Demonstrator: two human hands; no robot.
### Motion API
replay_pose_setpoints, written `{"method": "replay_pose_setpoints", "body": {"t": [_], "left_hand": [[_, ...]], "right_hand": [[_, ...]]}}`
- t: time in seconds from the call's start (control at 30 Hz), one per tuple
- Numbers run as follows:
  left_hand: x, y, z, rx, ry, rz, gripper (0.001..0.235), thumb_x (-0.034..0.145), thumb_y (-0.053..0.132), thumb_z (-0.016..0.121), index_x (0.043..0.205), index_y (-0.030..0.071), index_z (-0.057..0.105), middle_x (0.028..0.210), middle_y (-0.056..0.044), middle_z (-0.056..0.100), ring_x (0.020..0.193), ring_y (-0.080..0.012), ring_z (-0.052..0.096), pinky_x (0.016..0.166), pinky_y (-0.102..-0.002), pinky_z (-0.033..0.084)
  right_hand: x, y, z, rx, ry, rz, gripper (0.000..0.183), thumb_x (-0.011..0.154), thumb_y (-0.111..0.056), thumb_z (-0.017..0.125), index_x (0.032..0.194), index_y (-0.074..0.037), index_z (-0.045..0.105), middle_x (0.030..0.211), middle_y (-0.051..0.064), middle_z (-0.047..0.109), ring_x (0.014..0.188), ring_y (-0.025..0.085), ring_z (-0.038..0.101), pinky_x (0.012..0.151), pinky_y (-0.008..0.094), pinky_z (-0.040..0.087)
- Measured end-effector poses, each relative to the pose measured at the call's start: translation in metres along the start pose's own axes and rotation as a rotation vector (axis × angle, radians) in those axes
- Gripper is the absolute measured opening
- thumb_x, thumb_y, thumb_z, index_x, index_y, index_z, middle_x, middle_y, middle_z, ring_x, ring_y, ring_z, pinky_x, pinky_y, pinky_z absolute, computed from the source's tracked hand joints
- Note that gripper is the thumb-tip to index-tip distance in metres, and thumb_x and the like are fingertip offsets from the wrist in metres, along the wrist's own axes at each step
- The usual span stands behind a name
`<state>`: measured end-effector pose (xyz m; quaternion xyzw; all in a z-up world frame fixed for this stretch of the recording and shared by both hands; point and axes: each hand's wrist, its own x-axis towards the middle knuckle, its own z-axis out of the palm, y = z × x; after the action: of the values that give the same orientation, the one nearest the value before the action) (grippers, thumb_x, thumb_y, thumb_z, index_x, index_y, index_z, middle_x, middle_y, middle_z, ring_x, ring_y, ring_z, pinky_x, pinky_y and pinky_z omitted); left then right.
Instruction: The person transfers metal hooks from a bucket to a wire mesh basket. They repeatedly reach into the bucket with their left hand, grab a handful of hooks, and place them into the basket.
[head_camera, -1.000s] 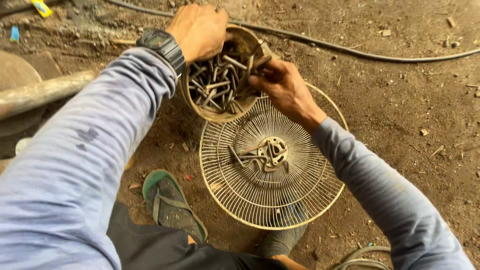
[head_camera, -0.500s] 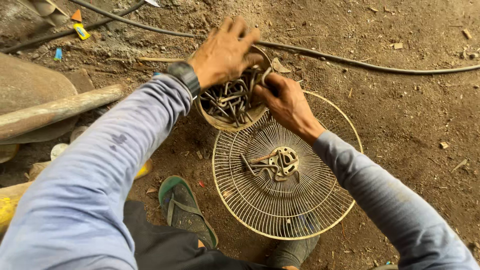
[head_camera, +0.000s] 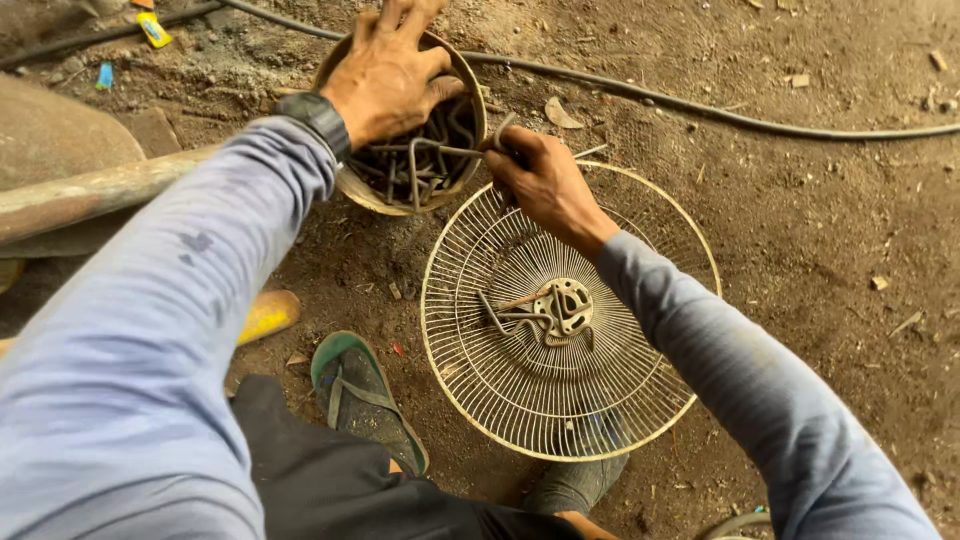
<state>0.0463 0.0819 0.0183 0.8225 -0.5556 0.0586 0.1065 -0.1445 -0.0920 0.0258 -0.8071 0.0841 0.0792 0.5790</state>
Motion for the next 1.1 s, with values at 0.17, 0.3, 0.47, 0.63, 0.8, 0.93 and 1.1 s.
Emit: {"method": "replay_pose_setpoints", "body": {"t": [0.17,0.3,0.47,0.63,0.8,0.93,1.1], "left_hand": [[-0.023,0.070,0.007,-0.017,-0.196,-0.166,0.014,0.103,0.008,0.054,0.105,0.000,0.065,0.129,-0.022,0.050,0.122,-0.0340,0.049,0.097,-0.048,0.050],[-0.037,0.100,0.022,0.100,-0.187,-0.267,0.036,0.080,0.004,0.064,0.115,-0.005,0.061,0.123,-0.027,0.048,0.115,-0.0397,0.051,0.083,-0.051,0.053],[-0.059,0.056,0.036,-0.235,-0.411,-0.580,0.048,0.082,0.002,0.061,0.128,-0.008,0.053,0.135,-0.034,0.039,0.086,-0.0366,0.060,0.067,-0.045,0.060],[-0.075,0.047,0.052,-0.377,-0.140,-0.437,0.041,0.085,-0.004,0.059,0.125,-0.010,0.060,0.097,-0.025,0.061,0.081,-0.0290,0.058,0.071,-0.042,0.051],[-0.070,0.051,0.052,-0.502,-0.375,-0.751,0.042,0.088,-0.008,0.045,0.125,0.001,0.062,0.093,-0.019,0.061,0.078,-0.0315,0.058,0.070,-0.044,0.051],[-0.063,0.055,0.028,-0.205,-0.041,-0.381,0.025,0.074,-0.006,0.058,0.097,-0.003,0.068,0.085,-0.019,0.060,0.079,-0.0290,0.059,0.070,-0.045,0.052],[-0.032,0.073,-0.018,-0.139,-0.341,-0.337,0.013,0.091,0.006,0.064,0.084,-0.002,0.071,0.080,-0.025,0.066,0.072,-0.0349,0.064,0.070,-0.051,0.054]], "right_hand": [[-0.053,-0.015,-0.018,-0.112,-0.117,0.026,0.027,0.104,-0.024,0.055,0.119,-0.007,0.069,0.078,0.003,0.067,0.060,0.010,0.057,0.052,0.025,0.051],[-0.105,0.002,-0.018,-0.137,-0.213,0.139,0.030,0.100,-0.026,0.058,0.119,-0.006,0.069,0.075,0.006,0.068,0.061,0.012,0.061,0.054,0.029,0.052],[-0.129,0.068,-0.014,-0.327,-0.418,0.315,0.029,0.100,-0.029,0.054,0.118,-0.010,0.068,0.081,0.005,0.070,0.059,0.015,0.060,0.055,0.032,0.054],[-0.136,0.125,-0.032,-0.922,-0.338,-0.039,0.030,0.103,-0.022,0.058,0.123,0.000,0.061,0.093,0.013,0.064,0.075,0.022,0.061,0.065,0.032,0.055],[-0.135,0.131,-0.037,-0.785,-0.418,0.101,0.030,0.101,-0.024,0.059,0.123,-0.003,0.063,0.099,0.012,0.064,0.079,0.025,0.066,0.072,0.037,0.058],[-0.132,0.115,-0.028,-0.712,-0.467,0.015,0.035,0.097,-0.021,0.058,0.127,-0.004,0.061,0.104,0.013,0.063,0.080,0.024,0.067,0.071,0.035,0.062],[-0.120,0.081,-0.037,-0.588,-0.370,-0.004,0.032,0.100,-0.027,0.057,0.122,-0.005,0.066,0.111,0.013,0.070,0.086,0.024,0.071,0.076,0.037,0.061]]}}
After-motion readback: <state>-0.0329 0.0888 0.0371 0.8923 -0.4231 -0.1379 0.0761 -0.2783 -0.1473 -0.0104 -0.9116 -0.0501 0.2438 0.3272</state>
